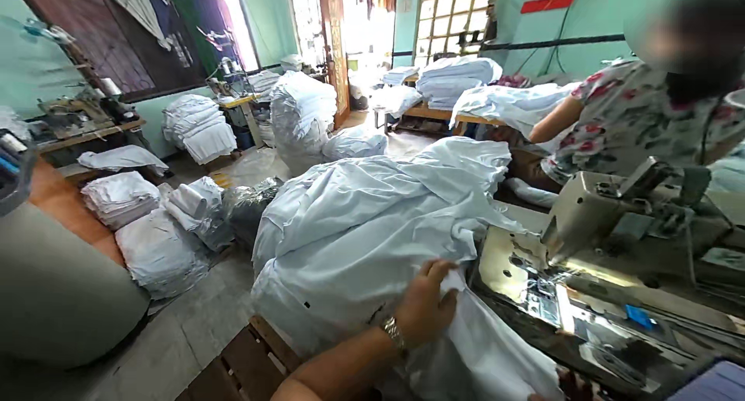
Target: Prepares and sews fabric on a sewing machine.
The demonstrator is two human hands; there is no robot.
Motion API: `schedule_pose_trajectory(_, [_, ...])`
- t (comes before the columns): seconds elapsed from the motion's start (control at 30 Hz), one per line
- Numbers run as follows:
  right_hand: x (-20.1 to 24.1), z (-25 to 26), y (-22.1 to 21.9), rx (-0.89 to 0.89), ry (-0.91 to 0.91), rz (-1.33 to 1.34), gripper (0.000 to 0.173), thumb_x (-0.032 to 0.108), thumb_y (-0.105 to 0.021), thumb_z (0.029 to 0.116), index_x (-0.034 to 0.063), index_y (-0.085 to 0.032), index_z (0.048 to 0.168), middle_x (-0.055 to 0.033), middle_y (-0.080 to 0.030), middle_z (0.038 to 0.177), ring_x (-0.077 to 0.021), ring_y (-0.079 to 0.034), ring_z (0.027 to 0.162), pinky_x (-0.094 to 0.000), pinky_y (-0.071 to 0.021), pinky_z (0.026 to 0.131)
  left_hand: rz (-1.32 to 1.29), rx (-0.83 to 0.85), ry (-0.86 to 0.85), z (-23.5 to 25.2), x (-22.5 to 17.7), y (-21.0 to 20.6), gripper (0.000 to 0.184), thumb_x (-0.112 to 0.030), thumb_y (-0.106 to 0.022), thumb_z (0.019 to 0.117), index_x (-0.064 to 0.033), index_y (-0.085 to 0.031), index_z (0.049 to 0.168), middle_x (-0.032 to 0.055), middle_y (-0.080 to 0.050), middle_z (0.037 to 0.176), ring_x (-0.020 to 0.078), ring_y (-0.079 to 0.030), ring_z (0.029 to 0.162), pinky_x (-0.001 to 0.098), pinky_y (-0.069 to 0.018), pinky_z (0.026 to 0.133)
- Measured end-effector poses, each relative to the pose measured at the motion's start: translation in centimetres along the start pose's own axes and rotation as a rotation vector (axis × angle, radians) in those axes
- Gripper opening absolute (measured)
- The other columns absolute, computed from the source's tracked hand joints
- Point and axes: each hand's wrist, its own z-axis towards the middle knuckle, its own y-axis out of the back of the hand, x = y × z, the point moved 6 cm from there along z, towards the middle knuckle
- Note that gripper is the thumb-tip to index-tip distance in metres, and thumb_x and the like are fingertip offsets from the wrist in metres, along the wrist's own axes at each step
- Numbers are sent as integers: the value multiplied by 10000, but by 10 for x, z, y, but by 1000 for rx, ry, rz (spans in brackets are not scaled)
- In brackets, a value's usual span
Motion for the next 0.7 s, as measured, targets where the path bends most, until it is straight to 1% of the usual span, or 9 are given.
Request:
schedule_pose_trajectory(0.07, [14,2,-14,-5,53,110,413,-32,-766,843,172,-619,1170,120,-746,1048,-34,-710,969,-290,-609,893,-181,91,-46,-32,-25,-7,237,-147,-669,976,54,-651,1099,151,-674,943,174,-664,784,316,-578,717])
schedule_pose_trajectory(0.1, [19,5,-23,-20,68,115,405,-23,-784,828,159,-633,1157,121,-753,1022,-29,-715,950,-285,-612,892,-266,195,-35,-46,-34,-18,235,-161,-703,960,64,-663,1018,129,-671,830,154,-642,707,308,-558,669])
schedule_pose_trajectory(0.17, [20,13,-42,-16,71,27,430,-12,-787,815,126,-581,1167,136,-715,985,-2,-692,910,-255,-607,859,-352,381,50,-68,-39,-39,265,-149,-764,910,80,-683,1015,135,-703,804,170,-676,708,351,-576,697])
schedule_pose_trajectory(0.23, [22,18,-57,15,91,7,407,-54,-771,802,97,-598,1138,104,-726,930,-18,-698,826,-249,-615,776,-449,402,192,-73,-31,-41,195,-99,-762,898,68,-686,965,108,-704,770,147,-679,669,335,-582,664])
schedule_pose_trajectory(0.33, [38,17,-48,-2,149,-16,427,-67,-740,816,122,-584,1166,138,-721,952,9,-691,843,-228,-610,779,-649,286,276,-64,-24,-11,171,-6,-646,912,53,-620,1071,78,-687,883,110,-677,752,311,-596,701])
schedule_pose_trajectory(0.43, [42,11,-55,90,149,-73,475,-43,-764,818,86,-577,1236,118,-730,960,-15,-699,847,-262,-615,797,-512,179,194,-57,-22,-1,292,35,-582,886,70,-567,1175,131,-662,1012,127,-652,885,311,-556,800])
schedule_pose_trajectory(0.53, [45,7,-72,144,270,-261,430,-9,-748,848,-30,-593,1248,11,-713,934,-39,-673,793,-265,-595,744,-202,215,-23,-50,-34,-2,349,28,-699,867,88,-617,1202,205,-701,1096,251,-698,1021,425,-570,925])
schedule_pose_trajectory(0.63, [54,2,-37,-86,363,-673,351,21,-679,878,-126,-604,1187,-208,-664,978,-203,-650,821,-357,-570,743,231,-29,-144,-34,-35,47,306,45,-716,809,-24,-721,1107,146,-702,1083,242,-714,940,402,-619,793])
schedule_pose_trajectory(0.7, [54,0,-24,-189,385,-824,286,24,-683,867,-110,-633,1114,-272,-654,1006,-307,-654,864,-427,-558,770,273,-175,-142,-26,-40,81,282,65,-659,824,-28,-688,1088,136,-686,1083,221,-701,943,371,-611,787])
